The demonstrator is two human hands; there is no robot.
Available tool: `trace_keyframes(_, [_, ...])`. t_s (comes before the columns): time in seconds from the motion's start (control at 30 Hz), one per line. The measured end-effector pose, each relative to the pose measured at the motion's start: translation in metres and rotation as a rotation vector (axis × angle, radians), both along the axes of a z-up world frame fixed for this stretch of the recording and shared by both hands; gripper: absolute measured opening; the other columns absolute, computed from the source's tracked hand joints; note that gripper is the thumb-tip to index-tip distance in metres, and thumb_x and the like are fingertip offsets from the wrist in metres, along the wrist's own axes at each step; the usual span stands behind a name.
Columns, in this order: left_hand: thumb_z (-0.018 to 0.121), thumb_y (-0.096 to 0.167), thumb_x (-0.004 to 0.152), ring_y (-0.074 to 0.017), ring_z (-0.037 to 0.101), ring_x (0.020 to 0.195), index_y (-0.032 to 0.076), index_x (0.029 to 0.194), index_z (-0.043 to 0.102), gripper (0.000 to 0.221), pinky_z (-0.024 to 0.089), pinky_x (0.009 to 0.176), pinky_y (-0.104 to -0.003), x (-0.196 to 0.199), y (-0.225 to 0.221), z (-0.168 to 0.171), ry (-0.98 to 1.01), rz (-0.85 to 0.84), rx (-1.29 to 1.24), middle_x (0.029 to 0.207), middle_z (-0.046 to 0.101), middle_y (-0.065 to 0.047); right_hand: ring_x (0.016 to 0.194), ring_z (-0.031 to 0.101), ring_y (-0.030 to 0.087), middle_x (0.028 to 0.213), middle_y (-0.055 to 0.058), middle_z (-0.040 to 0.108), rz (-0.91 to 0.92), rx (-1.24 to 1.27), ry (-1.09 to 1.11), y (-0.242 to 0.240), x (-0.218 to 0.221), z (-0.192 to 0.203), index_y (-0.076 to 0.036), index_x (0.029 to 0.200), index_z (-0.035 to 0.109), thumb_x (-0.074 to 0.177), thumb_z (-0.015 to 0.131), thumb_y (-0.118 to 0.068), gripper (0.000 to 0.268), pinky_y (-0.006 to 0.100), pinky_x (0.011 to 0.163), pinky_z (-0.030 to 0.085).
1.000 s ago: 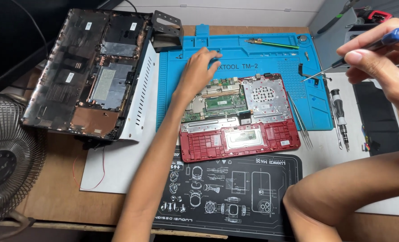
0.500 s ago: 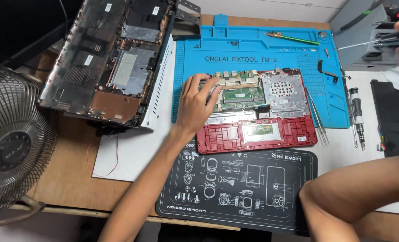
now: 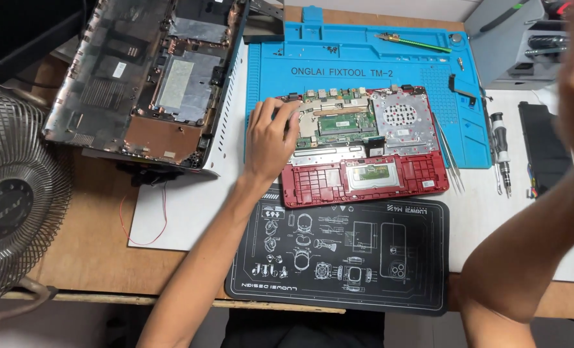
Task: Removing a motherboard from a laptop chassis by unscrewing fasteners and disconnecting internal ribbon cables.
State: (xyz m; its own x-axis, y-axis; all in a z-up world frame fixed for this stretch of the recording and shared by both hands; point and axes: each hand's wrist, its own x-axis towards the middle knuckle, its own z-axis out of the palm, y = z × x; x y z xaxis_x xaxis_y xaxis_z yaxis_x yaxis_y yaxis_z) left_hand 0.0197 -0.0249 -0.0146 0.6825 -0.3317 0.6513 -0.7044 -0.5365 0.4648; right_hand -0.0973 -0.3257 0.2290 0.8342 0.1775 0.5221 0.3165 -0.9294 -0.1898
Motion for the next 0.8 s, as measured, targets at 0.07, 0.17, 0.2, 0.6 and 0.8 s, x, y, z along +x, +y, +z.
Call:
trace_keyframes(0.07, [0.057,0.016,0.104,-0.0185,0.055,0.086,0.01,0.11,0.07,0.016,0.044,0.077,-0.032,-0.004,0.001,0.005,0.007,0.009,-0.005,0.092,0.052,0.0,0.084,0.065,0.046,0.092,0.022,0.065,0.001,-0.055,-0.051,0.013,0.0,-0.034,0.006,0.138,0.071,0.134,0.066,-0.012,0.02,0.048,0.081,0.053])
trace_keyframes(0.17, [0.057,0.013,0.103,-0.02,0.055,0.086,0.01,0.109,0.07,0.015,0.045,0.077,-0.034,-0.007,0.001,0.009,0.012,0.042,-0.013,0.092,0.052,-0.001,0.076,0.066,0.041,0.083,0.018,0.065,-0.069,-0.097,-0.033,0.023,0.004,-0.09,0.0,0.129,0.072,0.124,0.071,-0.019,0.02,0.046,0.073,0.053])
trace_keyframes(0.2, [0.058,0.011,0.101,-0.0214,0.056,0.086,0.01,0.11,0.07,0.015,0.046,0.077,-0.035,-0.008,0.002,0.009,0.017,0.069,-0.013,0.093,0.052,-0.001,0.07,0.068,0.036,0.076,0.014,0.065,-0.134,-0.103,0.016,0.025,0.007,-0.112,-0.006,0.12,0.072,0.114,0.075,-0.025,0.02,0.043,0.066,0.054])
trace_keyframes(0.6, [0.058,0.008,0.099,-0.0253,0.061,0.085,0.009,0.111,0.071,0.018,0.048,0.079,-0.037,-0.011,0.001,0.012,0.097,0.072,-0.048,0.095,0.056,-0.003,0.071,0.074,0.026,0.072,0.005,0.073,-0.29,-0.045,0.215,0.021,-0.019,-0.207,-0.02,0.106,0.068,0.1,0.072,-0.019,0.007,0.037,0.066,0.058])
trace_keyframes(0.8, [0.058,0.007,0.099,-0.0252,0.063,0.087,0.009,0.109,0.072,0.017,0.048,0.081,-0.037,-0.013,0.002,0.022,0.12,0.066,-0.018,0.095,0.055,-0.003,0.072,0.075,0.027,0.075,0.008,0.076,-0.259,0.003,0.275,0.014,-0.015,-0.216,-0.022,0.115,0.069,0.097,0.072,-0.014,0.019,0.038,0.065,0.059])
